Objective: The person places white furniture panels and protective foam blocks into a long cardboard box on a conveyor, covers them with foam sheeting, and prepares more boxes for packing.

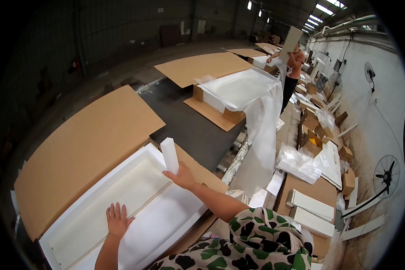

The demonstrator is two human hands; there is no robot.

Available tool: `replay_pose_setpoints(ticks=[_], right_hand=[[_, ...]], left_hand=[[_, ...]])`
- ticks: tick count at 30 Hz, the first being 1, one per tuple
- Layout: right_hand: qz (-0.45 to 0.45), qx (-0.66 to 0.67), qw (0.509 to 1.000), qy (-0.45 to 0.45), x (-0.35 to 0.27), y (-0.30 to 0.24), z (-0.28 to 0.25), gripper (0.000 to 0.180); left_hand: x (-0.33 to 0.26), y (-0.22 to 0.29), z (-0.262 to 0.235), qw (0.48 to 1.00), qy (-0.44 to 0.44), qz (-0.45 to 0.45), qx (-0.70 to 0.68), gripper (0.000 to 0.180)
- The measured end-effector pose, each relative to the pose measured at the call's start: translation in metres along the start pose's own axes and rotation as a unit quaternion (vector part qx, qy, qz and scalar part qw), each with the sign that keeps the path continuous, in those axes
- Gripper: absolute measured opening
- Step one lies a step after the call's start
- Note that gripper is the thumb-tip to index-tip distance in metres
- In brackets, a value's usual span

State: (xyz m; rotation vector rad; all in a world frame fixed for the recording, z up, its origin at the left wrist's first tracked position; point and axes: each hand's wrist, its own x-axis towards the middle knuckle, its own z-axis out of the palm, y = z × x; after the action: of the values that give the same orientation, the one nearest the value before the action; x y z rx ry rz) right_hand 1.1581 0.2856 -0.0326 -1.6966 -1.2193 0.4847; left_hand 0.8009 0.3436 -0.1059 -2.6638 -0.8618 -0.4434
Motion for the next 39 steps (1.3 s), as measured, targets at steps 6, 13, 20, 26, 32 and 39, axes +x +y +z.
replay_pose_setpoints(ticks=[6, 13, 20, 26, 32, 39], right_hand=[[-0.004, 0.003, 1.000, 0.026, -0.005, 0.000, -0.001, 0.054], [-0.059, -0.049, 0.997, 0.014, 0.003, 0.011, 0.009, 0.051], [-0.054, -0.045, 0.996, 0.048, 0.020, 0.007, -0.012, 0.043], [-0.012, 0.003, 1.000, 0.024, 0.022, 0.025, 0.000, 0.046], [-0.032, 0.004, 0.999, 0.001, 0.011, 0.009, 0.005, 0.046], [-0.260, -0.314, 0.913, 0.002, 0.005, 0.013, -0.002, 0.063]], left_hand=[[0.010, 0.000, -0.007, 0.998, 0.045, -0.017, -0.041, 0.056], [-0.109, -0.064, -0.050, 0.994, -0.066, -0.087, -0.028, 0.070], [-0.208, -0.142, -0.091, 0.949, -0.183, -0.232, 0.111, 0.066], [-0.234, -0.151, -0.098, 0.942, -0.209, -0.212, 0.158, 0.065], [-0.252, -0.151, -0.084, 0.946, -0.113, -0.240, 0.184, 0.057], [-0.208, -0.139, -0.091, 0.903, -0.206, -0.377, 0.007, 0.052]])
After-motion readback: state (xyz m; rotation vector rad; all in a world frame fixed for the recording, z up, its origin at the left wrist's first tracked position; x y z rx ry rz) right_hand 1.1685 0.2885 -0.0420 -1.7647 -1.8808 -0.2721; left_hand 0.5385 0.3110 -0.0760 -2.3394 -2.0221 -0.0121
